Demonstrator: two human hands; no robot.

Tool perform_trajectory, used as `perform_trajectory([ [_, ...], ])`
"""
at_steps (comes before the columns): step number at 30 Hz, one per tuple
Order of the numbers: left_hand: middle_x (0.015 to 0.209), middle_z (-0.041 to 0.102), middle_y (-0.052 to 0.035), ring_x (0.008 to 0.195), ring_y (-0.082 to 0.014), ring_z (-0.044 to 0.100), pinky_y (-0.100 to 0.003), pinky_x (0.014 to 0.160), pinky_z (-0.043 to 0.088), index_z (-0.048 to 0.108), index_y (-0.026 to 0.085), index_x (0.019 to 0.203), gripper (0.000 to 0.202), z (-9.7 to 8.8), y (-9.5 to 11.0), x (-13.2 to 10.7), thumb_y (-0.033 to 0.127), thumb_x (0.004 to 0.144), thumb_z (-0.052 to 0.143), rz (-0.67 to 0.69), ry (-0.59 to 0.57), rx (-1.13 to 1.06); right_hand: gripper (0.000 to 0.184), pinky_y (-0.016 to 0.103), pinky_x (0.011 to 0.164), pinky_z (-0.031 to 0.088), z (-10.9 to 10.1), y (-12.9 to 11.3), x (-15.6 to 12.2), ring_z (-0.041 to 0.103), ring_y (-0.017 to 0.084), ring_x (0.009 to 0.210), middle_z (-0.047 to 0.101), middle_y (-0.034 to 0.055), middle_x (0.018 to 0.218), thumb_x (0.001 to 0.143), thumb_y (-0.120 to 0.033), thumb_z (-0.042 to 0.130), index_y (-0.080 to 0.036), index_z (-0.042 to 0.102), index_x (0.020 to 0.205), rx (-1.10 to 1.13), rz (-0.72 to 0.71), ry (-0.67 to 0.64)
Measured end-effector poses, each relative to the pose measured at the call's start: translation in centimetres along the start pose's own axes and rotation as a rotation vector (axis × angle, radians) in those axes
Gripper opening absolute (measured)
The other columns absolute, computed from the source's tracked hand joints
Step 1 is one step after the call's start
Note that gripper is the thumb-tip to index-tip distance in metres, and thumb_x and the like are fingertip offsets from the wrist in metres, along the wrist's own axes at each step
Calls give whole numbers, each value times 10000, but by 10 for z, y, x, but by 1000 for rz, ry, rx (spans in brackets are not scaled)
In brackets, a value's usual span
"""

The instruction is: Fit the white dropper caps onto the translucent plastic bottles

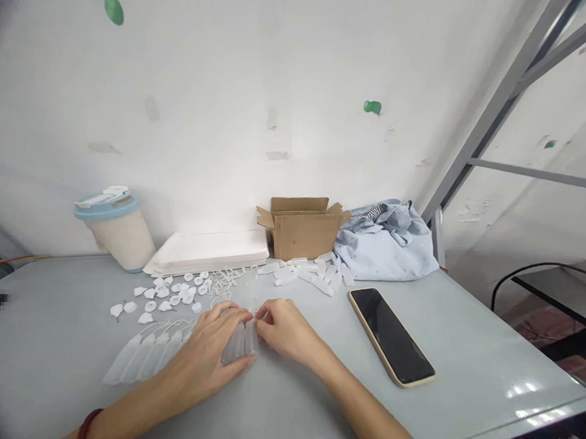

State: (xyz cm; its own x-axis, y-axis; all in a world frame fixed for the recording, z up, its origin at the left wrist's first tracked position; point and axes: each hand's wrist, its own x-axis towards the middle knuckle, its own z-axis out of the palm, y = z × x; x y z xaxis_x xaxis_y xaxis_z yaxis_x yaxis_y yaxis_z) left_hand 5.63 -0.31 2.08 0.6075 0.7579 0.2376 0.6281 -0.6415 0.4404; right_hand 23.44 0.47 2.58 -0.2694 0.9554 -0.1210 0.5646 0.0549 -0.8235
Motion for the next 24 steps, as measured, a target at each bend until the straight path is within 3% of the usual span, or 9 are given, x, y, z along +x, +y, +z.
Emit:
perform_trajectory([
  [5,1118,595,-55,1139,-310,418,-465,907,373,507,204,1049,343,1,0,0,176,724,611,-2,-18,19,190,185,465,386,0,0,0,506,86,460,603,-6,601,754,-164,447,-146,631,797,-5,-6,-21],
  [10,1130,583,-78,1124,-319,422,-492,899,369,490,175,1104,415,1,0,-1,204,718,641,-36,3,58,246,187,479,384,0,-1,0,498,85,460,592,-17,597,771,-144,431,-154,624,922,-30,-20,1],
  [18,1053,607,-75,1075,-310,460,-492,880,388,559,166,1013,312,2,3,0,222,720,650,-16,31,94,230,191,483,368,1,-2,-1,513,99,496,610,2,615,742,-115,426,-145,645,805,-53,-30,3],
  [24,1034,617,-68,1060,-321,479,-488,855,413,569,186,980,297,8,2,-3,210,697,656,13,121,122,244,202,520,367,3,-8,-2,526,113,521,624,15,599,752,-99,420,-143,659,729,-133,-70,54],
])
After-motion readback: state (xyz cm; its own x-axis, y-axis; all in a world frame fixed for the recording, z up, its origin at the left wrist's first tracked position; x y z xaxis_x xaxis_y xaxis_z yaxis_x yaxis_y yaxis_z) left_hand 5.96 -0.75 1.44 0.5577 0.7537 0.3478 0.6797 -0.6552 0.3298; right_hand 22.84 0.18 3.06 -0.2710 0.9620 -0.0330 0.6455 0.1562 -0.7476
